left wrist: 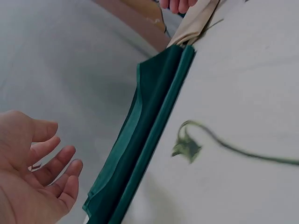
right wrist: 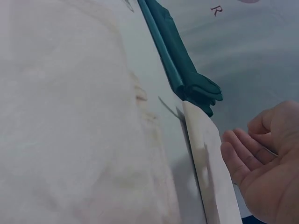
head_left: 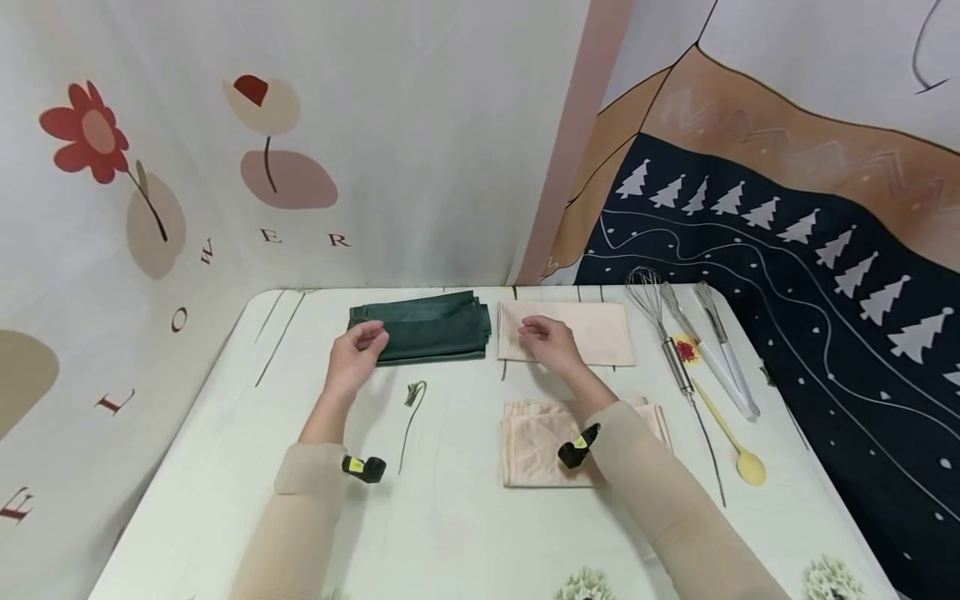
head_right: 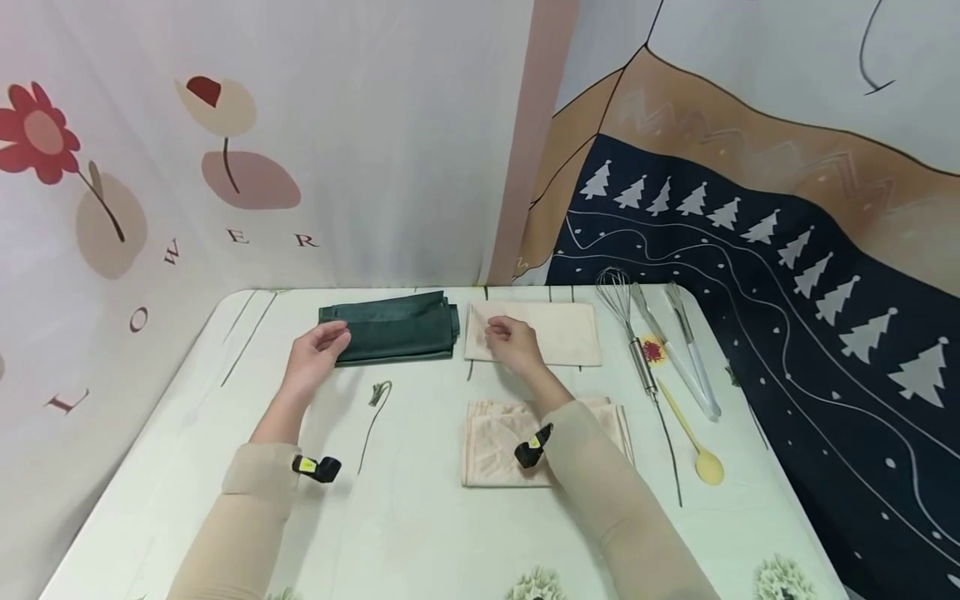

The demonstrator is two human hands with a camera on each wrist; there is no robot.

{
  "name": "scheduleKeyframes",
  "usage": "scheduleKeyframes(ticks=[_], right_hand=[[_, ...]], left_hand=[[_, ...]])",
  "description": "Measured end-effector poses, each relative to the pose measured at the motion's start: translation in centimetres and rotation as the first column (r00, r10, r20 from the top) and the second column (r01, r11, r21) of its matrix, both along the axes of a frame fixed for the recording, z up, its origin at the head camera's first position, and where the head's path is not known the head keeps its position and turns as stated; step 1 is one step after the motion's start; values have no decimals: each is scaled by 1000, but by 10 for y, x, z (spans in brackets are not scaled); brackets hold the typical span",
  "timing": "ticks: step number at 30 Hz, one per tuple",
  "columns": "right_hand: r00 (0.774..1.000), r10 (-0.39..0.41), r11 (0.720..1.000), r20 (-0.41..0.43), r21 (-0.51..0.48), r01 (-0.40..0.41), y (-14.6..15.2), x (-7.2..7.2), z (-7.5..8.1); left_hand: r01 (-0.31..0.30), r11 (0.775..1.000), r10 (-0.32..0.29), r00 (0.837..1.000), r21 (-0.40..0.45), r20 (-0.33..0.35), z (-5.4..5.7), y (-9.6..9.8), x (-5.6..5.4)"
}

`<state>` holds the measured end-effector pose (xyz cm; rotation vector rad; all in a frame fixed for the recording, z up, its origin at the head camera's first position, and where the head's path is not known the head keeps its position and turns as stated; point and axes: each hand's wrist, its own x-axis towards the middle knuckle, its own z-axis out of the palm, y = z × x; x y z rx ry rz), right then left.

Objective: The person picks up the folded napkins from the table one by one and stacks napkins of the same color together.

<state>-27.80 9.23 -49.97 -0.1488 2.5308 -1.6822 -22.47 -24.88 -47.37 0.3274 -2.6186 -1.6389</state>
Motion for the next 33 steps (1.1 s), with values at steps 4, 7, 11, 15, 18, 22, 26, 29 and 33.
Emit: scheduleKeyframes(ticks=[4, 7, 11, 15, 18, 22, 26, 29, 33], right_hand=[[1000, 14, 1000, 18, -27, -13, 13, 14, -3], [1000, 15, 999, 17, -31, -15, 21, 23, -5], [1000, 19, 1000, -1, -20, -19, 32, 34, -6], [999, 25, 1000, -28, -1, -25, 42, 45, -7], [999, 31, 999, -39, 24, -30, 49, 53, -8], [998, 34, 998, -44, 48, -32, 61, 63, -13], [999, 11, 999, -34, 44, -9, 72, 74, -18], [999, -2, 999, -41, 52, 5, 79, 82, -19], [995, -4, 993, -100, 116, 15, 88, 91, -20]], left_hand=[[26, 1000, -26, 1000, 8, -5, -2, 9, 12], [66, 998, -67, 997, -24, -33, -5, 14, 20], [142, 984, -151, 985, -107, -84, -10, 21, 29], [207, 968, -222, 970, -144, -102, -14, 29, 37], [223, 966, -237, 967, -133, -94, -14, 35, 43], [222, 968, -232, 969, -118, -78, -18, 44, 49], [222, 967, -232, 970, -122, -74, -22, 50, 57], [217, 968, -227, 971, -128, -73, -25, 54, 63], [216, 968, -226, 972, -126, -69, -28, 58, 68]])
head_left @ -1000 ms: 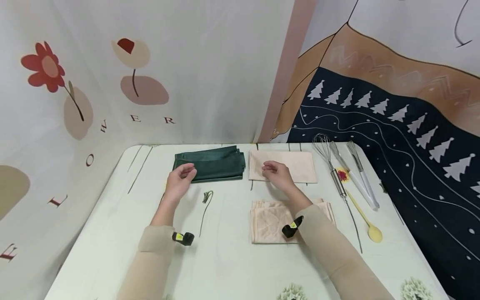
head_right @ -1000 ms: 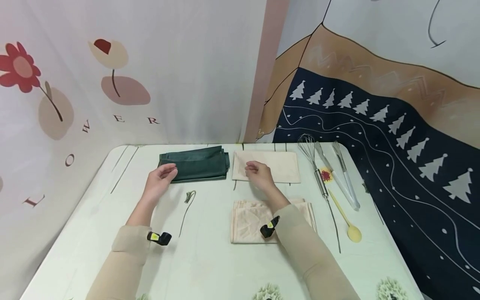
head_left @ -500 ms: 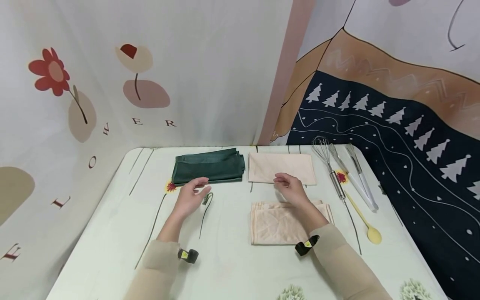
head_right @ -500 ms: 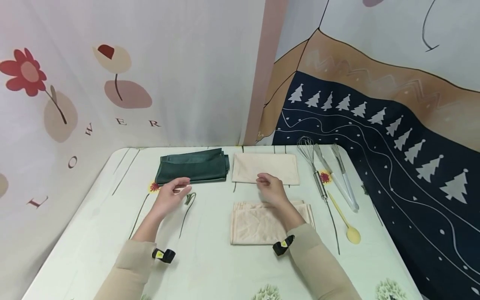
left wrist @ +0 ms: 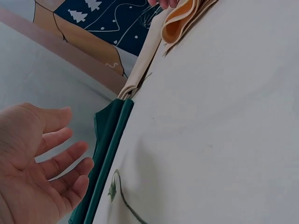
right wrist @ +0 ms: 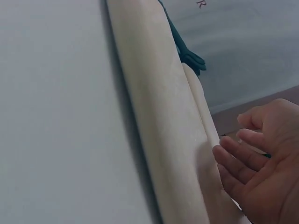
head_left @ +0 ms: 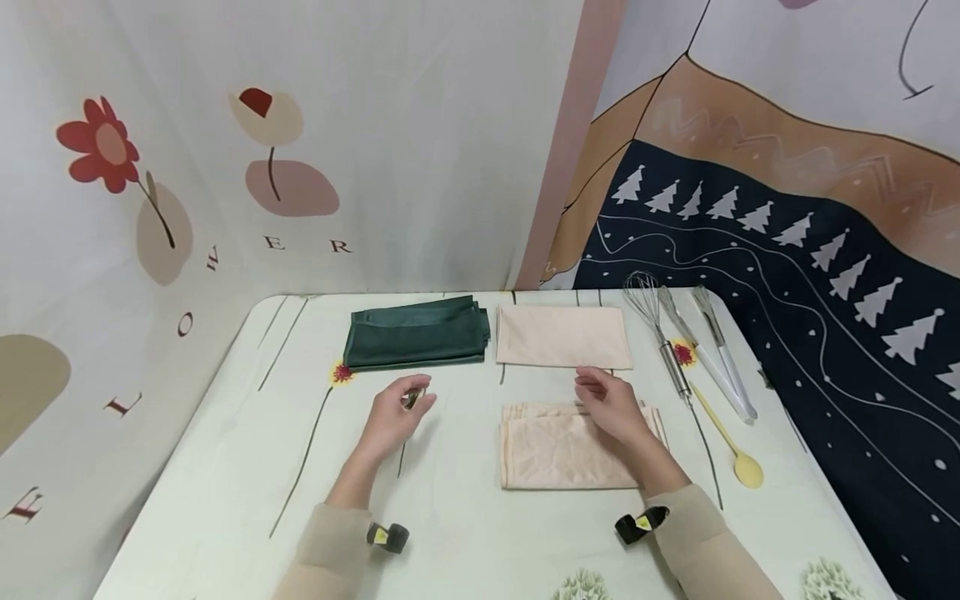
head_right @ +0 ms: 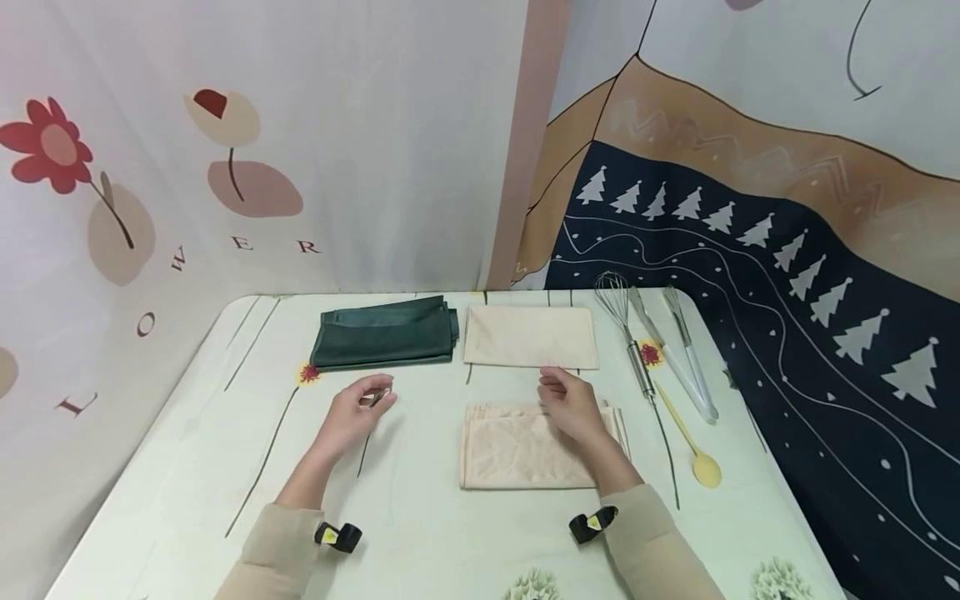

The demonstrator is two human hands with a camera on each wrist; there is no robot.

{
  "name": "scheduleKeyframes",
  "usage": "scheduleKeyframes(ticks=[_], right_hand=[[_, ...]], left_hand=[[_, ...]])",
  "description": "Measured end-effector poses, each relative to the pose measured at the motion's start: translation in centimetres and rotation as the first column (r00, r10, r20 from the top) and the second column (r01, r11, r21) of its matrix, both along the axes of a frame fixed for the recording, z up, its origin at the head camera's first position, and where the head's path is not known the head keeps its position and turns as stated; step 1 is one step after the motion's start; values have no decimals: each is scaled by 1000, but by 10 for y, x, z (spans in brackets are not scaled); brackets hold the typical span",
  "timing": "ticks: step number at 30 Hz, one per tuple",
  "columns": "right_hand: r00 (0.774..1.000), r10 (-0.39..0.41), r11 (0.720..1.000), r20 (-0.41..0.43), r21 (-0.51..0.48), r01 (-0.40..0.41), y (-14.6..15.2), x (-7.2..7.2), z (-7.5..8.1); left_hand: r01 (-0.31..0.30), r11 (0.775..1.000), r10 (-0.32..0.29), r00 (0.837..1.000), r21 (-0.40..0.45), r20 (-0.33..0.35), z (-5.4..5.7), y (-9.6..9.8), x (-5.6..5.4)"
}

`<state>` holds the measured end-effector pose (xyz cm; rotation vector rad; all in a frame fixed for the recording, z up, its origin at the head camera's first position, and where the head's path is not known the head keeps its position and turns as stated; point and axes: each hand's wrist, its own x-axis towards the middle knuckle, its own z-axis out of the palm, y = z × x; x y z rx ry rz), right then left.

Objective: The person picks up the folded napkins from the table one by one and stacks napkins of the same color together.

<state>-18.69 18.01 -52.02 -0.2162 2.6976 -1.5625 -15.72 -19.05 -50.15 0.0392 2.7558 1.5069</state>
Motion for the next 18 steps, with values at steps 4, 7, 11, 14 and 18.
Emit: scheduleKeyframes(ticks=[4, 7, 11, 14, 18], right_hand=[[999, -24, 999, -35, 40, 25, 9, 10, 1], [998, -30, 999, -52, 40, 32, 17, 16, 1], [997, -32, 999, -72, 32, 34, 30, 23, -1], [996, -61, 998, -72, 26, 63, 38, 27, 1], [989, -132, 989, -74, 65, 136, 49, 32, 0]], left_hand=[[6, 1000, -6, 1000, 5, 1, -2, 5, 3], [13, 1000, -13, 1000, 16, 1, -3, 9, 6], [20, 999, -20, 1000, 35, -2, -8, 14, 8], [23, 999, -22, 1000, 42, -13, -10, 20, 9], [46, 998, -45, 999, 44, -24, -14, 31, 11]])
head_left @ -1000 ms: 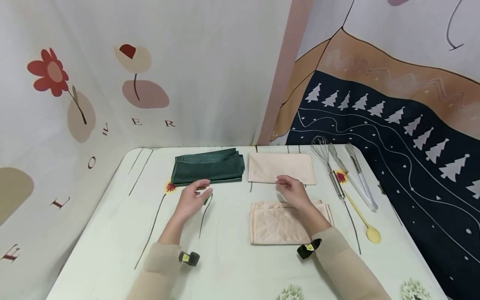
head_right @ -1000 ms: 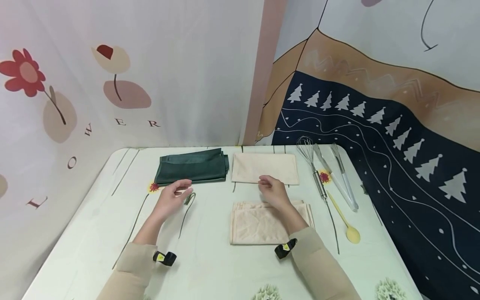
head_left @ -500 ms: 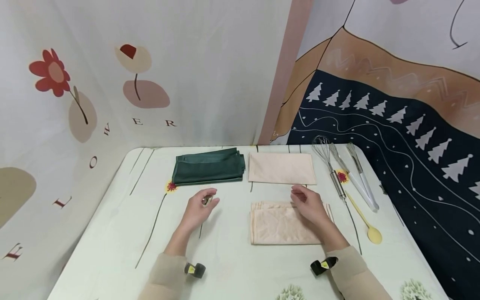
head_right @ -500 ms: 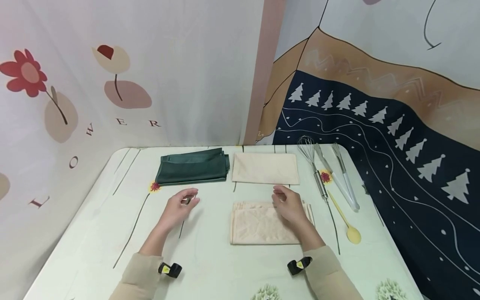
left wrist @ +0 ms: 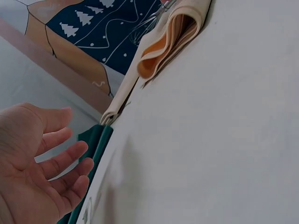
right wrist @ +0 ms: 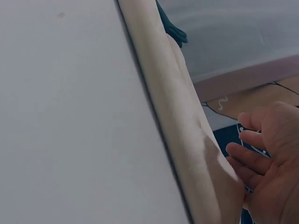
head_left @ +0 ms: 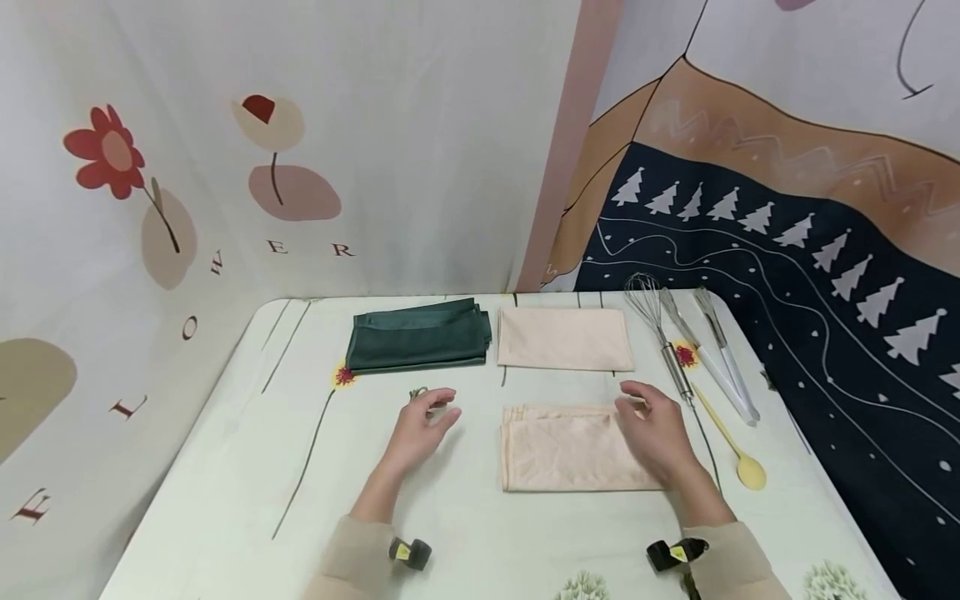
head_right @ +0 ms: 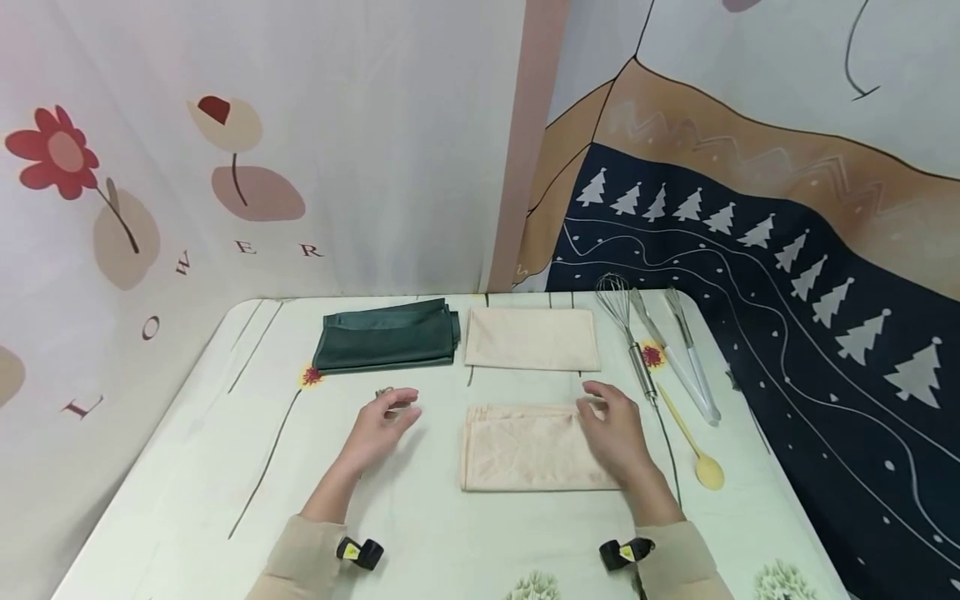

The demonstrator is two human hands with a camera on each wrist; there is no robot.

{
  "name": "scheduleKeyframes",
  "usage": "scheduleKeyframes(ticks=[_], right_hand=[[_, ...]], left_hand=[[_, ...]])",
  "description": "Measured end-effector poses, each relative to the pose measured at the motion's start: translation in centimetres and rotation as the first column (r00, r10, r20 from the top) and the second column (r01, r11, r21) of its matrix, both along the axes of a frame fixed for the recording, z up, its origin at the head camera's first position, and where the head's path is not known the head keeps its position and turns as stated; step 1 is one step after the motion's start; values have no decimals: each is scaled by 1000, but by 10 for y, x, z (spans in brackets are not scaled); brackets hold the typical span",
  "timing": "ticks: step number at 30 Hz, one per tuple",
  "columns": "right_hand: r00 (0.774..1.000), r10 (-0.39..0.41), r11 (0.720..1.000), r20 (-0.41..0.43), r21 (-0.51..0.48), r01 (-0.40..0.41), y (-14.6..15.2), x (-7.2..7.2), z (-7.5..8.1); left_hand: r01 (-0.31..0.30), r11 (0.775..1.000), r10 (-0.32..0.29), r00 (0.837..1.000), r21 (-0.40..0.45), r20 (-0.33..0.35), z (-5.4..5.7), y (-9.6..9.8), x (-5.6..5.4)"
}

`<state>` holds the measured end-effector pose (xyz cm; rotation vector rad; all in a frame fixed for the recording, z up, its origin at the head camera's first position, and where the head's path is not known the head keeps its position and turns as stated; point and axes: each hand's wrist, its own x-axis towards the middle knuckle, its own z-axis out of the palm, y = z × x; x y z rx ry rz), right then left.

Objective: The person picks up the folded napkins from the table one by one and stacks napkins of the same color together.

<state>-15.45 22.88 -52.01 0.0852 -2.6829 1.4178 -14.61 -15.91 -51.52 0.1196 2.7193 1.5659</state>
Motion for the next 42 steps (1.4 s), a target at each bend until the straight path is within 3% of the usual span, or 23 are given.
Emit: scheduleKeyframes(ticks=[8, 12, 16, 23, 27, 33, 38, 42], right_hand=[[992, -122, 989, -40, 78, 125, 15, 8, -6], [979, -205, 976, 19, 80, 203, 19, 12, -7], [968, -237, 970, 86, 76, 230, 23, 15, -5], [962, -227, 970, 150, 125, 209, 30, 19, -1], [956, -235, 968, 175, 135, 213, 34, 19, -2], [943, -228, 972, 244, 116, 205, 38, 22, -1], [937, -154, 988, 313, 81, 135, 43, 24, 1], [939, -84, 996, 333, 33, 78, 47, 25, 2]], left_hand=[[46, 999, -46, 999, 16, -6, -6, 25, 0], [83, 996, -83, 997, 14, 1, -8, 37, -2], [117, 993, -117, 993, 0, 4, -8, 45, -4], [154, 988, -154, 988, -7, 11, -6, 55, -4], [205, 978, -205, 979, -40, 6, -6, 62, -4], [271, 961, -266, 961, -58, 73, -9, 71, -5], [327, 937, -318, 944, -124, 83, -12, 74, -7], [339, 925, -330, 941, -174, 77, -13, 75, -11]])
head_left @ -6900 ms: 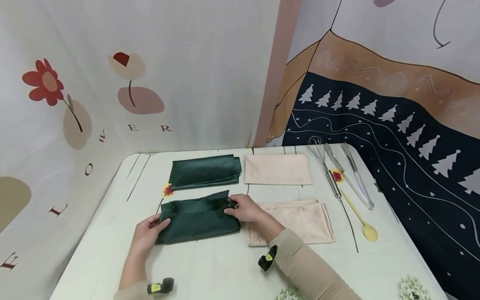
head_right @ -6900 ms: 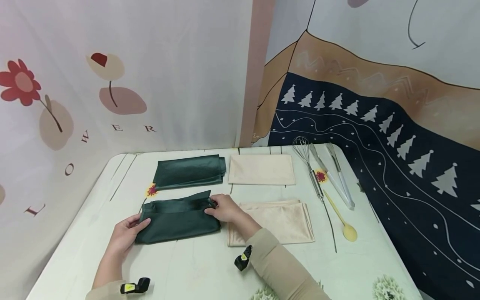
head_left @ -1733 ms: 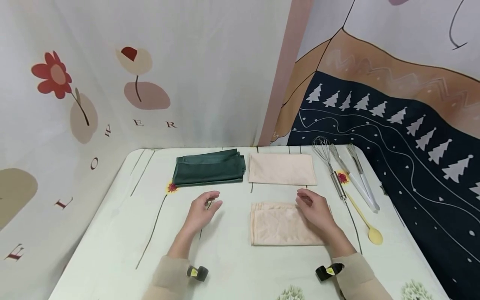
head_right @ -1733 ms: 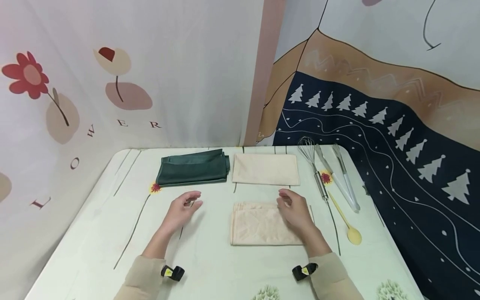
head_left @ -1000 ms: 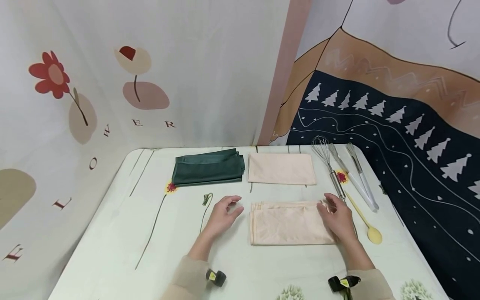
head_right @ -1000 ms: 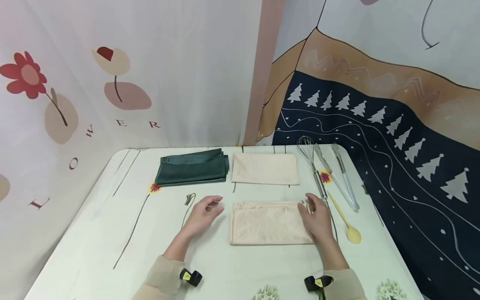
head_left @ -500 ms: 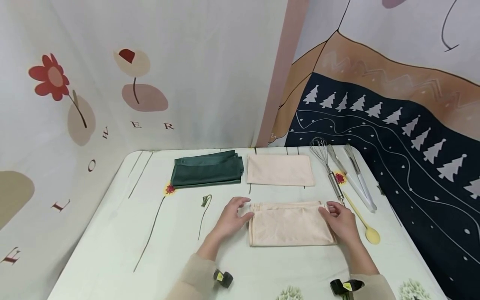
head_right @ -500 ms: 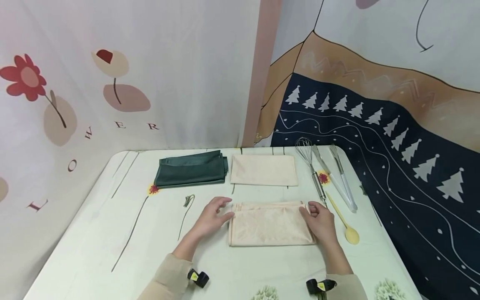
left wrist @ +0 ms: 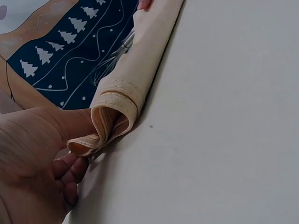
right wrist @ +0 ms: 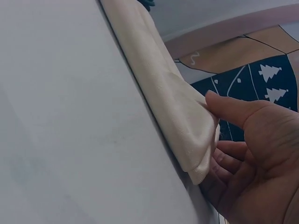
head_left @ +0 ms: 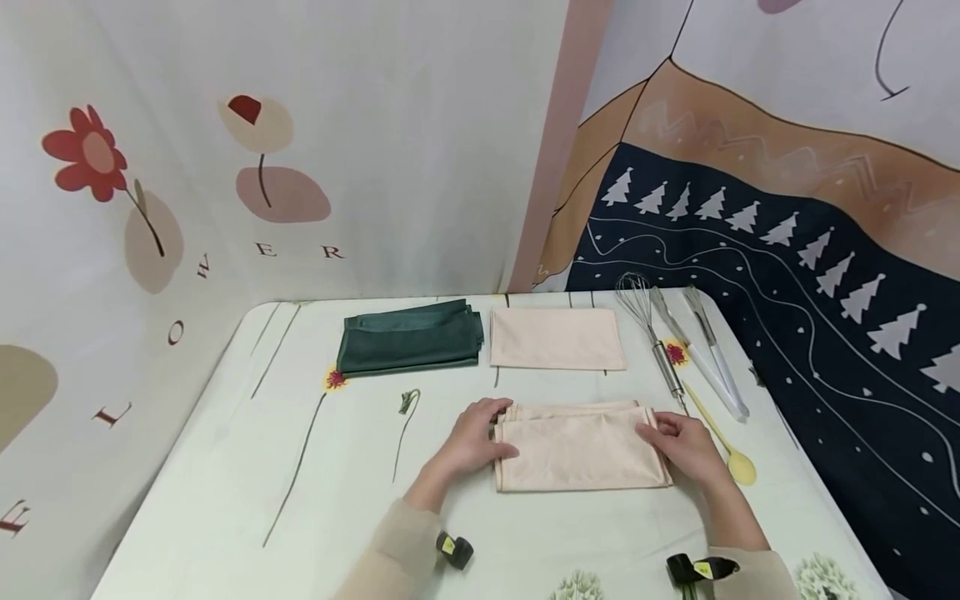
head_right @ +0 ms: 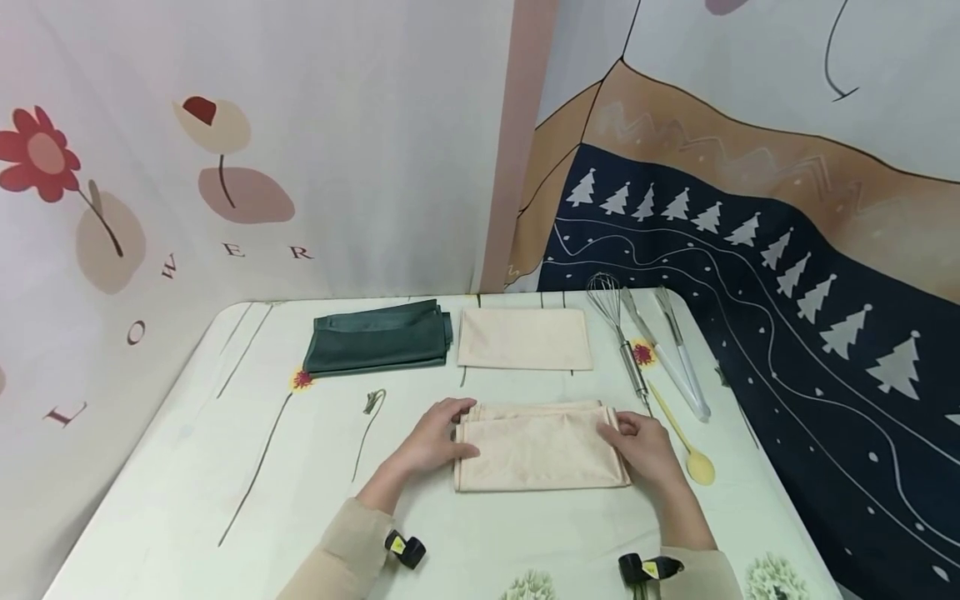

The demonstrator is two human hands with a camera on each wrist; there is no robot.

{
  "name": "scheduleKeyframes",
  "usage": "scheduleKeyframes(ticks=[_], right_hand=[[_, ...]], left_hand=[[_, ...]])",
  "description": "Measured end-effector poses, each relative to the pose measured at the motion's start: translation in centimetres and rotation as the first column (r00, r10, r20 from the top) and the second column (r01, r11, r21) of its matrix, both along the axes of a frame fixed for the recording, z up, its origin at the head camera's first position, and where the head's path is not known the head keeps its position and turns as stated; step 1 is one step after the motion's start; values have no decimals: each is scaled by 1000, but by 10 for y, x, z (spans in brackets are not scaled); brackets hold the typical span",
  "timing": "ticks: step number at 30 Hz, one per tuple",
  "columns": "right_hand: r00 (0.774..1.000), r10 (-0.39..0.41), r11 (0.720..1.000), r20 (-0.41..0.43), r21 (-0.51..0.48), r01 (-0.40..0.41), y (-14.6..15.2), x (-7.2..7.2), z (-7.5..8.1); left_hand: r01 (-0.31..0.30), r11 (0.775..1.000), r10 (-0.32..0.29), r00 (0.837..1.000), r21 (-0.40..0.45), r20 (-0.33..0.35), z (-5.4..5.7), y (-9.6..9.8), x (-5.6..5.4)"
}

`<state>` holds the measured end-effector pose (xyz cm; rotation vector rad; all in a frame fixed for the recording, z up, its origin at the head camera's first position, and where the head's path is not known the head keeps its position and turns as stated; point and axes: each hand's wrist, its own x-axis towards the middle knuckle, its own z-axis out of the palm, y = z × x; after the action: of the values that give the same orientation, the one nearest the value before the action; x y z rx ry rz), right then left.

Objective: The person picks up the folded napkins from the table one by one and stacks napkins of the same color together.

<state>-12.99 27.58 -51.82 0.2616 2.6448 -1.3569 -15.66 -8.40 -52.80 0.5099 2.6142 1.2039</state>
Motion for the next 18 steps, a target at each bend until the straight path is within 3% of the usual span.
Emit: scheduleKeyframes(ticks=[6, 11, 18], right_hand=[[995, 86, 991, 45, -112, -80, 2, 1, -3], [988, 154, 984, 13, -93, -153, 3, 1, -1], [983, 186, 980, -9, -76, -186, 3, 1, -2]], left_hand=[[-11, 1000, 12, 1000, -17, 8, -2, 1, -1], [-38, 999, 38, 999, 19, 5, -4, 1, 3], [-56, 996, 55, 998, 66, 14, -5, 0, 4]])
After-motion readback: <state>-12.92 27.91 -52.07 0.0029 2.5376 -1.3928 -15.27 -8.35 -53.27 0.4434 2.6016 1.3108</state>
